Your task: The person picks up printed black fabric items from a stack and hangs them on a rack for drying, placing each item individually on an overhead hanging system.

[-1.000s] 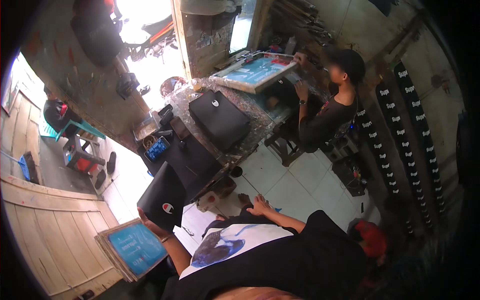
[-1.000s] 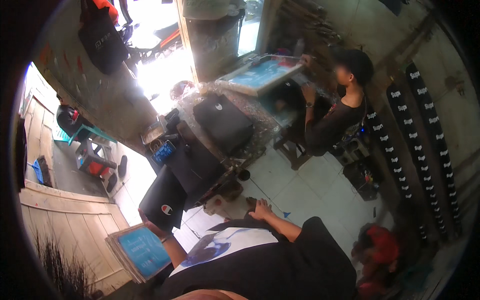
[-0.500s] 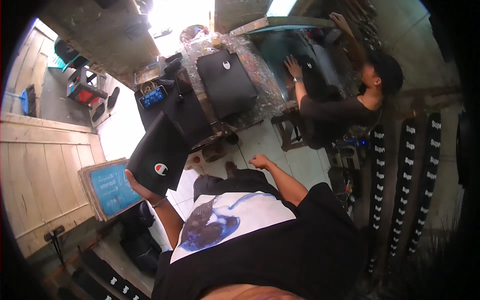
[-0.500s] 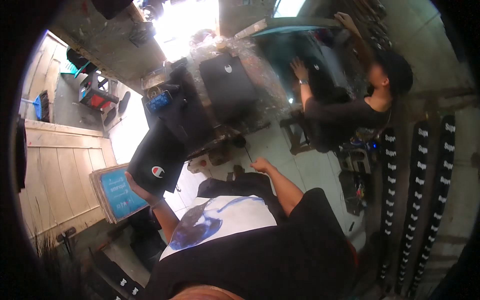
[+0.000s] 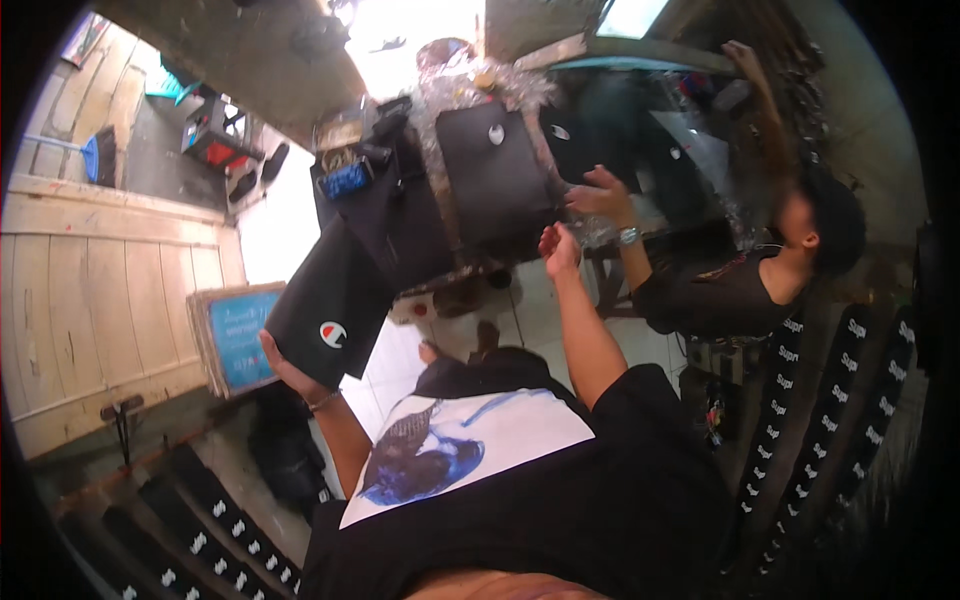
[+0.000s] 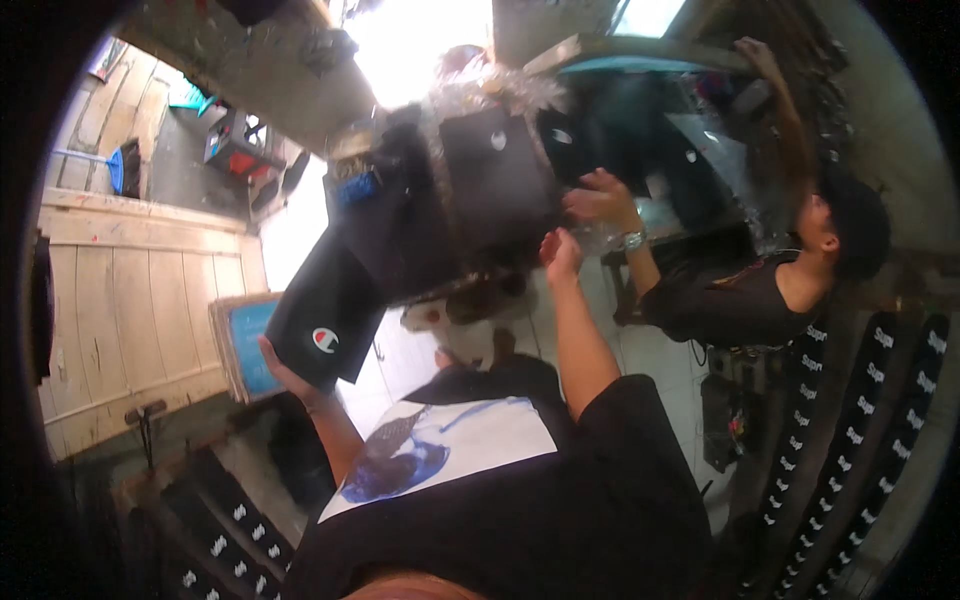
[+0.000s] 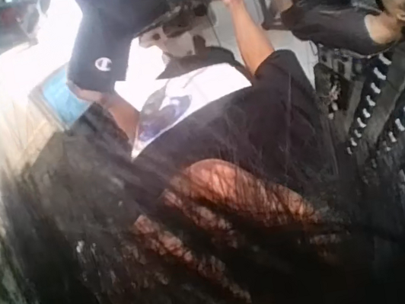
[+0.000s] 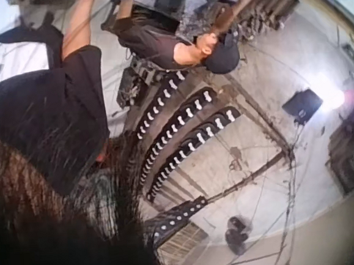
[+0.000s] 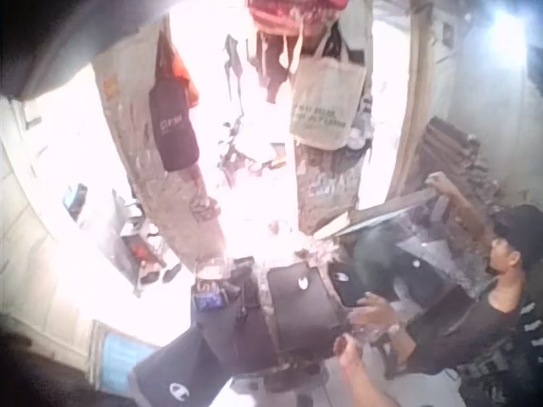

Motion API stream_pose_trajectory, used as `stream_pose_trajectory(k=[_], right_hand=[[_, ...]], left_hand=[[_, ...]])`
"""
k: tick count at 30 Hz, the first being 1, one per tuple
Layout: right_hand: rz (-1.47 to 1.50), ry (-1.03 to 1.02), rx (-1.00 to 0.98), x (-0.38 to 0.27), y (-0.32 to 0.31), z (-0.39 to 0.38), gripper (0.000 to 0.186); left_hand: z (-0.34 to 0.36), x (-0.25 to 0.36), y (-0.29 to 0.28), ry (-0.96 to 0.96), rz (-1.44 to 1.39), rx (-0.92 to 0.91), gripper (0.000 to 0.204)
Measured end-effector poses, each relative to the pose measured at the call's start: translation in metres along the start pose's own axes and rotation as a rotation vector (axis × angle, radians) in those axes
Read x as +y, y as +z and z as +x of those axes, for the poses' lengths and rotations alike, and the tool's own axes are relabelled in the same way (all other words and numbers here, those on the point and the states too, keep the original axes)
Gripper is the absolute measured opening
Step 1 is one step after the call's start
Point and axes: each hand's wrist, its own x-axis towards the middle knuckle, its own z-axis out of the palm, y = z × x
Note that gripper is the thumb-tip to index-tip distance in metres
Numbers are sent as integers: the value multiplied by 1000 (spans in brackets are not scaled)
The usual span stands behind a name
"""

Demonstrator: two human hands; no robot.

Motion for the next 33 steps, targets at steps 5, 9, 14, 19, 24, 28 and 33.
stream_pose_trajectory(k=[5,9,14,19,24,28,33], right_hand=[[-21,-46,-27,9,13,22,25],[112,-92,-222,7,47,23,49],[-418,-149,132,-5,44,109,64],[-393,-76,44,-17,73,69,60],[-464,-215,73,-17,48,96,55],[-812,-461,394,-17,50,69,51],[-943,-840,578,-44,45,15,38]], left_hand=[[-16,16,-10,16,17,-27,56],[-36,24,3,97,135,122,56],[-29,47,-4,115,165,73,55],[-35,61,-9,111,111,126,56],[-31,72,-10,99,126,159,55],[-25,84,-35,100,167,120,57],[21,102,-59,-16,77,-8,56]])
